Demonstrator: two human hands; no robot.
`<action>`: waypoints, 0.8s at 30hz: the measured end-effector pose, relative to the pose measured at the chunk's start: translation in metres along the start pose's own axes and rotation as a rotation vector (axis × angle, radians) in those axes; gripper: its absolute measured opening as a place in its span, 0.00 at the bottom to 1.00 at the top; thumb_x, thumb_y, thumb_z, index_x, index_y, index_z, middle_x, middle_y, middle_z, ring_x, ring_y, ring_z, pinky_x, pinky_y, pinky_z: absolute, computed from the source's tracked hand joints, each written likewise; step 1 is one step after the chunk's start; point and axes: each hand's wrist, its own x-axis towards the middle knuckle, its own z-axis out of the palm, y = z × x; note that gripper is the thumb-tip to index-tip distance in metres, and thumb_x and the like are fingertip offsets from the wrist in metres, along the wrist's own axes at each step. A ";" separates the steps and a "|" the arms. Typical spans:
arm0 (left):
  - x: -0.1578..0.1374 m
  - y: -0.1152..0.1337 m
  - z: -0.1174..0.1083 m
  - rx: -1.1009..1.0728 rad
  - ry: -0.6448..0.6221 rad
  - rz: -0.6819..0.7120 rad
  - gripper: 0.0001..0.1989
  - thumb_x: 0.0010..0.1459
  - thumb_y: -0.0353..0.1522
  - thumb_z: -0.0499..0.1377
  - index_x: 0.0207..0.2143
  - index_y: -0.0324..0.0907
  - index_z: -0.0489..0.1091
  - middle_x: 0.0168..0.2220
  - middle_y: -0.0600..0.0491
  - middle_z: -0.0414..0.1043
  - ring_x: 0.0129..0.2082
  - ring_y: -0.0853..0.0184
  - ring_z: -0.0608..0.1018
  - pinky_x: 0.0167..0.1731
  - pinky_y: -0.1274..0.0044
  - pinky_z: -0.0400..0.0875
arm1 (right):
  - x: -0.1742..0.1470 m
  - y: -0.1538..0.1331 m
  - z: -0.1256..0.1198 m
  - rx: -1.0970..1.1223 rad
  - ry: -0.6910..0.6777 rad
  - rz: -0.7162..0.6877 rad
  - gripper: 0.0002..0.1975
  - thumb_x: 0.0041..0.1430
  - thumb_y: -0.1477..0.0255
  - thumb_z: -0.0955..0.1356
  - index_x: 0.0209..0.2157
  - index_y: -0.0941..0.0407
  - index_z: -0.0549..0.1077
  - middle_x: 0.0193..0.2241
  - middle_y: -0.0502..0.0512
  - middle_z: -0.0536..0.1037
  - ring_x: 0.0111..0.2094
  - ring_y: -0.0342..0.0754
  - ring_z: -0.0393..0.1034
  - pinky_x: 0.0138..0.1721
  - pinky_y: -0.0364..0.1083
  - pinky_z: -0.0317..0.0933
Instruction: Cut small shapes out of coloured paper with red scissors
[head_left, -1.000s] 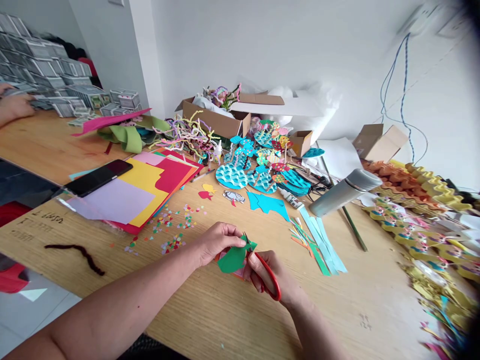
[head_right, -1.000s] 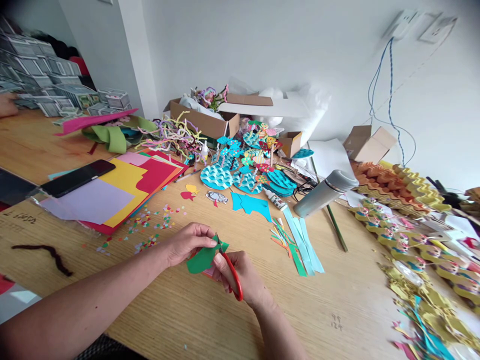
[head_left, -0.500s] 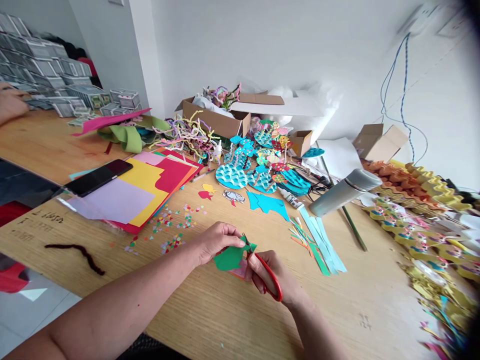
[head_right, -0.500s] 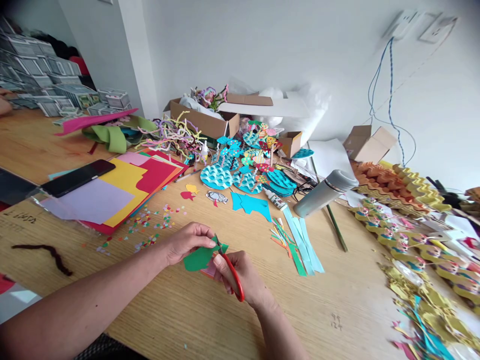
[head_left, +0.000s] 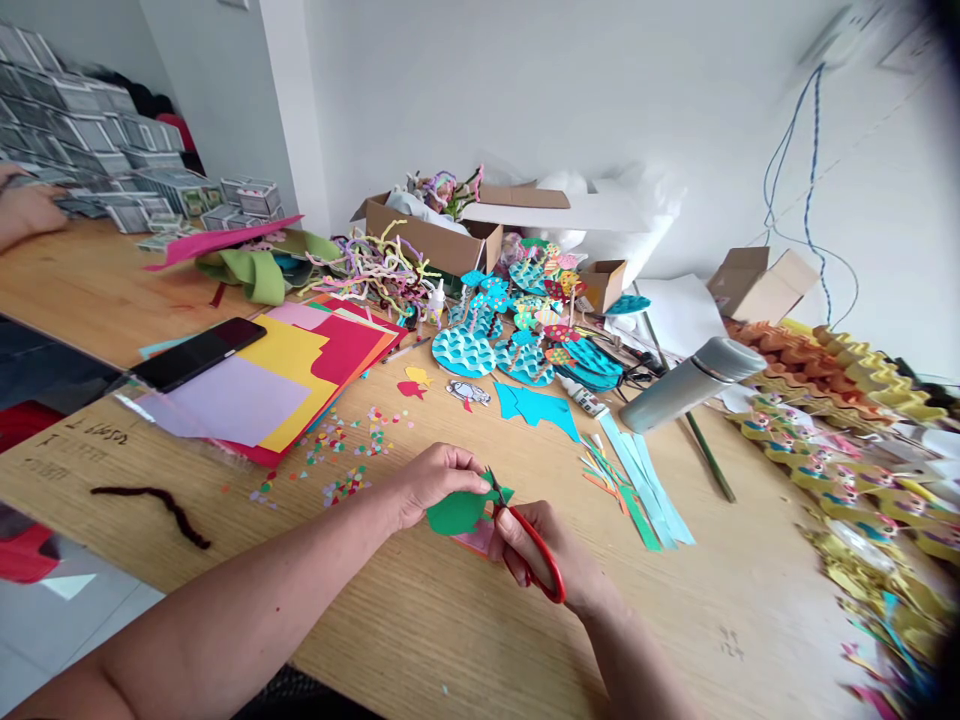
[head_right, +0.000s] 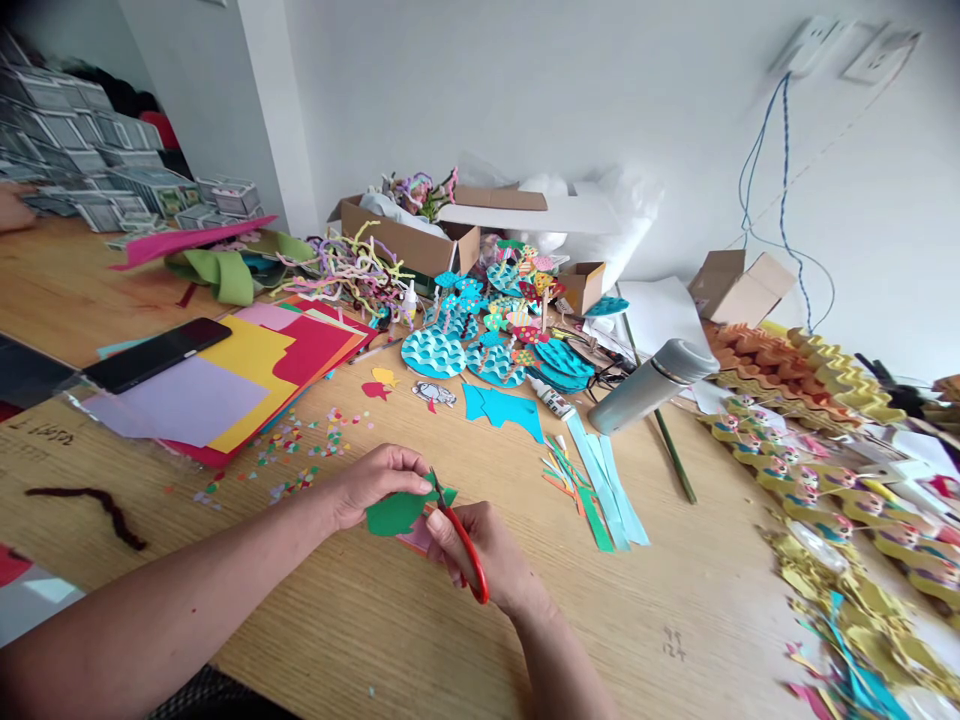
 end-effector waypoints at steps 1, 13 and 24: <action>0.000 0.000 0.000 0.006 0.000 -0.006 0.11 0.34 0.33 0.66 0.22 0.37 0.70 0.19 0.57 0.70 0.19 0.73 0.68 0.24 0.78 0.60 | 0.000 0.000 0.000 0.001 -0.006 -0.004 0.35 0.54 0.42 0.59 0.19 0.61 0.70 0.10 0.49 0.63 0.13 0.39 0.55 0.16 0.41 0.48; 0.000 0.000 -0.001 0.026 -0.013 -0.019 0.11 0.34 0.33 0.65 0.22 0.38 0.70 0.19 0.57 0.70 0.19 0.73 0.68 0.23 0.78 0.59 | 0.000 -0.004 -0.001 -0.002 -0.020 -0.003 0.36 0.54 0.41 0.58 0.19 0.61 0.71 0.10 0.50 0.63 0.13 0.39 0.55 0.17 0.41 0.49; 0.002 -0.002 -0.002 0.034 -0.005 -0.012 0.11 0.34 0.33 0.65 0.22 0.38 0.70 0.20 0.58 0.70 0.19 0.73 0.68 0.24 0.79 0.59 | -0.001 -0.002 -0.001 -0.018 -0.003 0.017 0.35 0.54 0.41 0.59 0.19 0.60 0.71 0.09 0.49 0.63 0.12 0.40 0.55 0.15 0.41 0.48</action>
